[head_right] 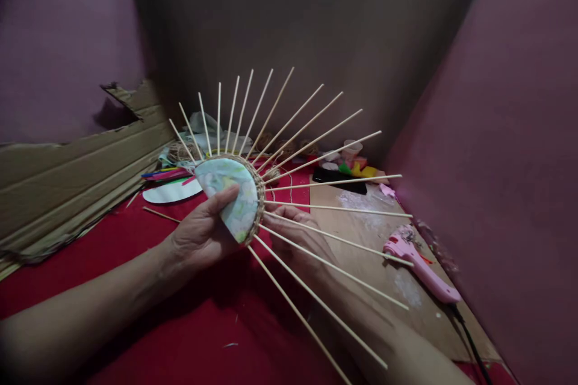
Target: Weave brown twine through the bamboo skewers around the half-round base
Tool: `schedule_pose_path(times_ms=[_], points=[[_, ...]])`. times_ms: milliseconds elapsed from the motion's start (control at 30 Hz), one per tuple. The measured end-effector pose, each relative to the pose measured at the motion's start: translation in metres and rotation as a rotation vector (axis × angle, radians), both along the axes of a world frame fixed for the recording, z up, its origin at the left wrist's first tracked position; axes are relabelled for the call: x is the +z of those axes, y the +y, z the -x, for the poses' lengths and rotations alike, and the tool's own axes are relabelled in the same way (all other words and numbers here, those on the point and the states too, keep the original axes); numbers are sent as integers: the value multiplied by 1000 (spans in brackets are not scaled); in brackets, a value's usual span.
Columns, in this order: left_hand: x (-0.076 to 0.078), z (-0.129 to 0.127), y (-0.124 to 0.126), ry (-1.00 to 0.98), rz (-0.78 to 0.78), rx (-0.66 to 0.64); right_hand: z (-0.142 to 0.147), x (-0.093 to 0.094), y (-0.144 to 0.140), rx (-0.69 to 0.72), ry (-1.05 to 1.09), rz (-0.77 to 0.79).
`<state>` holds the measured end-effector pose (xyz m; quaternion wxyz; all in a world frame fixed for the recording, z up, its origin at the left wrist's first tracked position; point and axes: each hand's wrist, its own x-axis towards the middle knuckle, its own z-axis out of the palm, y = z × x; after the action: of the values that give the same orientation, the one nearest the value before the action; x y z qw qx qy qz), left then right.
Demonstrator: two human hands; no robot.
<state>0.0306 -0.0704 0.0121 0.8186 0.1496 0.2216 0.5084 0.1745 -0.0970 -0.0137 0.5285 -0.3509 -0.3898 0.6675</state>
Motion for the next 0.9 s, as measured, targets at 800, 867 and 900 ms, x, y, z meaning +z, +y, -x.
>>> schedule_pose_path(times_ms=[800,867,900], points=[[4,6,17,21,-86,232,-22,7,1,-91,-155,110],[6,9,21,18,-94,273,-27,7,5,-78,-166,99],[7,11,23,17,-96,290,-30,6,7,-70,-165,94]])
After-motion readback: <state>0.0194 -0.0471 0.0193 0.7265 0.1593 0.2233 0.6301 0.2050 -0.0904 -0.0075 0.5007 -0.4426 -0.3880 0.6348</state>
